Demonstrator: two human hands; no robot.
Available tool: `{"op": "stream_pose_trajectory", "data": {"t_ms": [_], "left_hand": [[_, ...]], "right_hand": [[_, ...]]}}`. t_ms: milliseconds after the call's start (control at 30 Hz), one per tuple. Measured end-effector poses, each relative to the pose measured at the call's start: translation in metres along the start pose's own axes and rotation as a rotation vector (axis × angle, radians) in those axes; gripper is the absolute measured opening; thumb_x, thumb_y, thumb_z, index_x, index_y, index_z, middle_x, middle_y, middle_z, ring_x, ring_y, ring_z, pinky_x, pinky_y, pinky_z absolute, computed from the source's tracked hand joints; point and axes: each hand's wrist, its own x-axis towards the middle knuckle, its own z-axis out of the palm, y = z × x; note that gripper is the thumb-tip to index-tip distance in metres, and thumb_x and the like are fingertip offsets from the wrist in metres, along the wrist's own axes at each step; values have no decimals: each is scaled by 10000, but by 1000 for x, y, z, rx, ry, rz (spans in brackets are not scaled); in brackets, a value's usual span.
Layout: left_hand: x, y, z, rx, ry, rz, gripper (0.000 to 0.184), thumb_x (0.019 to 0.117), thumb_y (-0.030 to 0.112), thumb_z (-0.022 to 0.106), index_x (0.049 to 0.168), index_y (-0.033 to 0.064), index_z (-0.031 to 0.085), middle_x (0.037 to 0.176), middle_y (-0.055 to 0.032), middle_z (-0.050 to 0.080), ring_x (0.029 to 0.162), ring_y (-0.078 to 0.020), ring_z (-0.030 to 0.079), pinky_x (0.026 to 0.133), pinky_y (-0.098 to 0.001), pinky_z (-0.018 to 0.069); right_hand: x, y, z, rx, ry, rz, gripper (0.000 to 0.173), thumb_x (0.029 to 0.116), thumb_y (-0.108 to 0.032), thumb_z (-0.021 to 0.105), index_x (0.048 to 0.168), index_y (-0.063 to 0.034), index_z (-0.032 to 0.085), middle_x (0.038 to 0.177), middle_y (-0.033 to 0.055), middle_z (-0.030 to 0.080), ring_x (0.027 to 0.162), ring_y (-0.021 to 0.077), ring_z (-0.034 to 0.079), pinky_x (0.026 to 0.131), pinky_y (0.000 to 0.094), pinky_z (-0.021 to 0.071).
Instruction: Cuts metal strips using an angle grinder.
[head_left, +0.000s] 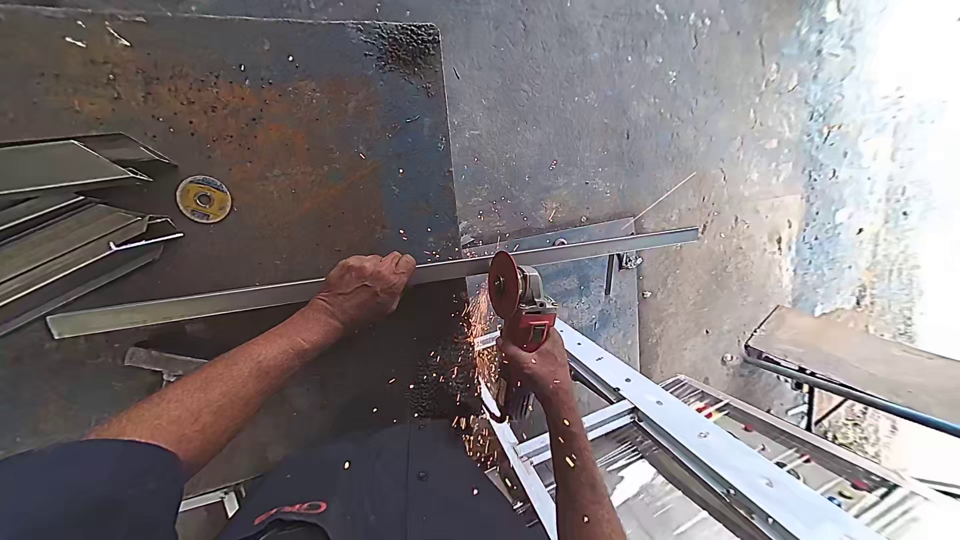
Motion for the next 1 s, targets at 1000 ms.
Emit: {"op": "stream_pose_trajectory", "data": {"t_ms": [1000], "left_hand": [[0, -2, 3, 2, 33, 17, 185, 955, 219, 613, 1020, 47, 641, 807, -113, 643, 634, -291, 668, 510, -432, 530]], "right_hand": [[6, 2, 4, 23, -4, 5, 656, 650, -347, 868, 1177, -35, 632, 952, 36, 724, 862, 100, 705, 815, 351, 602]]}}
